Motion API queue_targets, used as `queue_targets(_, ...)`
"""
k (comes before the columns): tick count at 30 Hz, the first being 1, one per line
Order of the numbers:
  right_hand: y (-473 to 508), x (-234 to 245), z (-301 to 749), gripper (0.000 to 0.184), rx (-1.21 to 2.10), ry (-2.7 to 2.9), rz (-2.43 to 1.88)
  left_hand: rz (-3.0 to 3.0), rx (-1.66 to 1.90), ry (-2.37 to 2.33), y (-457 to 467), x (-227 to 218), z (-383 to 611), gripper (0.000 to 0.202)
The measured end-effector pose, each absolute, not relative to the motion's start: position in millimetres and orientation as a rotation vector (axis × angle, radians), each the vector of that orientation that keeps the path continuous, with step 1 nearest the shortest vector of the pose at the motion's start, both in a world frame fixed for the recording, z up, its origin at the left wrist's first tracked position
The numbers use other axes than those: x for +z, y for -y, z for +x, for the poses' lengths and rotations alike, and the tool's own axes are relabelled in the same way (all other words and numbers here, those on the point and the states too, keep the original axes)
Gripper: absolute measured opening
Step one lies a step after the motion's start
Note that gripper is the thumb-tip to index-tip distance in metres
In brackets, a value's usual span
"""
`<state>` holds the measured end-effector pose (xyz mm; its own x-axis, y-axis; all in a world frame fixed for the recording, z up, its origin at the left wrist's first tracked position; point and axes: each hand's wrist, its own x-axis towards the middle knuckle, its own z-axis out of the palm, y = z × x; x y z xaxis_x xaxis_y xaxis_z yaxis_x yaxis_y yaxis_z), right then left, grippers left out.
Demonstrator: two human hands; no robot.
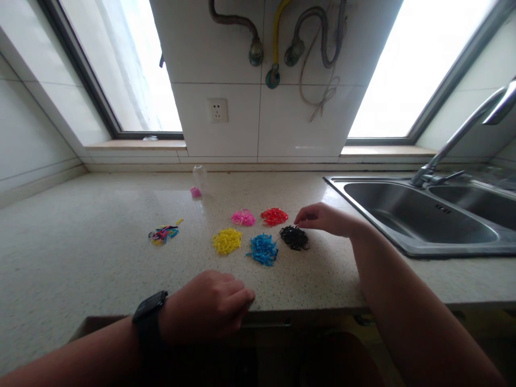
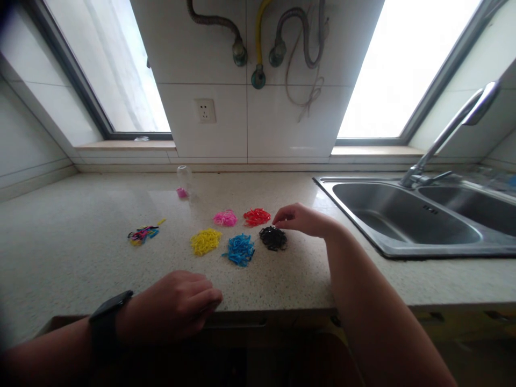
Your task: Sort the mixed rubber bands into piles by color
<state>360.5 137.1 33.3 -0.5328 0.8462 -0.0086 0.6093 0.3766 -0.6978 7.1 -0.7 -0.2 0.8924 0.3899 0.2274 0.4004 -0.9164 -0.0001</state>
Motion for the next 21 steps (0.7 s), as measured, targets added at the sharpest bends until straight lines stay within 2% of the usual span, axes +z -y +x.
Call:
queue_targets(11, -160.7, 7.7, 370.1, 0.039, 0.652, 2.111, -1.432, -3.015, -0.349, 0.64, 1.3, 2.3, 6.3, 0.008)
queue_targets(16, -165.2, 3.0, 372.3, 0.039, 0.637, 2.085, -1.474, -3.035, -0.302, 0.692, -5.1, 16.7, -1.7, 0.012)
queue_targets(21, -164.3, 6.5, 373.2, 0.042, 0.618, 2.019, -1.567, -2.986, -0.416, 0.914, -34.3, 38.6, -31.9, 0.019)
